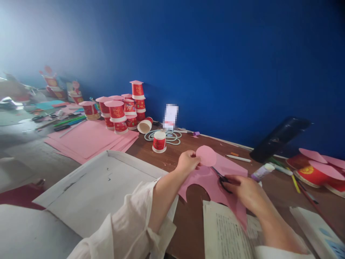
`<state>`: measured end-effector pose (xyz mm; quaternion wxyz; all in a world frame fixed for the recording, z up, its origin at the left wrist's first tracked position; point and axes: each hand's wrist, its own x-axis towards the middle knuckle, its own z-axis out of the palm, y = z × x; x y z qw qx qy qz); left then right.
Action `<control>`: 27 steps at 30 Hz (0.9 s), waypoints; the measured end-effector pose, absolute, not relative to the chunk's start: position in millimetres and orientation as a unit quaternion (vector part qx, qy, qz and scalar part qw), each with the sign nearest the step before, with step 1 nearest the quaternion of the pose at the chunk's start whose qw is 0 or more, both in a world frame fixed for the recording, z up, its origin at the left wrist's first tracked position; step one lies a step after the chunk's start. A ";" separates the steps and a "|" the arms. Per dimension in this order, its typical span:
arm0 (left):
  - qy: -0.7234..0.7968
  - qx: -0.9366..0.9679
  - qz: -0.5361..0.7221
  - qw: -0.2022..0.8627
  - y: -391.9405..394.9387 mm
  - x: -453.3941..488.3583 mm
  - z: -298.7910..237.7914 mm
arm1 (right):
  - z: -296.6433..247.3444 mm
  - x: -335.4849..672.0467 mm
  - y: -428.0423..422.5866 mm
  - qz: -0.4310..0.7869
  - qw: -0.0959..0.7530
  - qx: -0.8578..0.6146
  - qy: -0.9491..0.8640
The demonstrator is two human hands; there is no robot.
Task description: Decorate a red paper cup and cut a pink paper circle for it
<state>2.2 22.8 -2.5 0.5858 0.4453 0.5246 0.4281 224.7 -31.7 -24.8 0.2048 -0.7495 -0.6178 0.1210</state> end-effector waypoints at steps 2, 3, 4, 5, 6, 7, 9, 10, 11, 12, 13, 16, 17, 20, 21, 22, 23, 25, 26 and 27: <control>0.523 0.432 0.427 0.598 21.0 3.6 -1.2 | -20.5 225.5 -31.8 0.139 0.200 -0.771 -0.589; 0.520 0.426 0.424 0.607 20.1 4.2 -0.6 | -18.2 224.2 -31.7 0.126 0.219 -0.780 -0.573; 0.514 0.419 0.421 0.618 19.3 4.7 -0.4 | -16.5 221.7 -31.4 0.104 0.256 -0.784 -0.557; 0.508 0.413 0.417 0.630 18.6 5.2 -0.5 | -15.9 218.2 -30.7 0.087 0.297 -0.779 -0.545; 0.504 0.408 0.412 0.640 18.2 5.6 -0.9 | -16.7 214.0 -29.6 0.085 0.335 -0.767 -0.541; 0.501 0.407 0.404 0.648 17.9 6.0 -1.8 | -19.0 209.4 -28.1 0.093 0.362 -0.751 -0.544; 0.513 0.426 0.371 0.647 17.4 6.0 -4.1 | -26.8 200.0 -24.0 0.138 0.365 -0.720 -0.573; 0.528 0.446 0.345 0.635 16.8 5.4 -5.5 | -31.5 196.0 -21.7 0.152 0.357 -0.710 -0.587; 0.548 0.478 0.314 0.611 16.0 4.4 -6.7 | -36.2 192.6 -19.4 0.156 0.351 -0.709 -0.591; 0.570 0.517 0.281 0.574 14.8 3.1 -7.7 | -40.3 190.0 -17.3 0.157 0.346 -0.709 -0.594; 0.592 0.562 0.254 0.519 13.3 1.4 -8.4 | -43.6 188.3 -15.4 0.158 0.339 -0.711 -0.595; 0.622 0.684 0.215 0.313 8.1 -3.1 -8.9 | -48.0 186.3 -12.5 0.158 0.317 -0.720 -0.597; 0.610 0.716 0.226 0.255 6.9 -3.8 -8.7 | -47.8 186.3 -12.4 0.158 0.311 -0.722 -0.597; 0.497 0.806 0.266 0.182 6.5 -3.3 -8.8 | -44.4 186.1 -14.5 0.161 0.296 -0.726 -0.600; 0.457 0.831 0.258 0.188 7.3 -2.6 -9.1 | -42.9 185.9 -15.4 0.162 0.293 -0.725 -0.602; 0.426 0.850 0.236 0.200 8.2 -1.9 -9.7 | -41.5 185.6 -16.3 0.163 0.292 -0.724 -0.603; 0.408 0.864 0.207 0.212 9.2 -1.3 -10.3 | -40.1 185.2 -16.9 0.163 0.293 -0.723 -0.604; 0.394 0.878 0.159 0.221 10.6 -1.0 -11.4 | -38.3 184.7 -17.3 0.165 0.297 -0.720 -0.605; 0.389 0.883 0.147 0.217 11.0 -1.2 -11.8 | -38.0 184.6 -17.1 0.166 0.299 -0.720 -0.604; 0.380 0.889 0.143 0.210 11.2 -1.5 -11.9 | -37.9 184.7 -16.6 0.168 0.300 -0.720 -0.603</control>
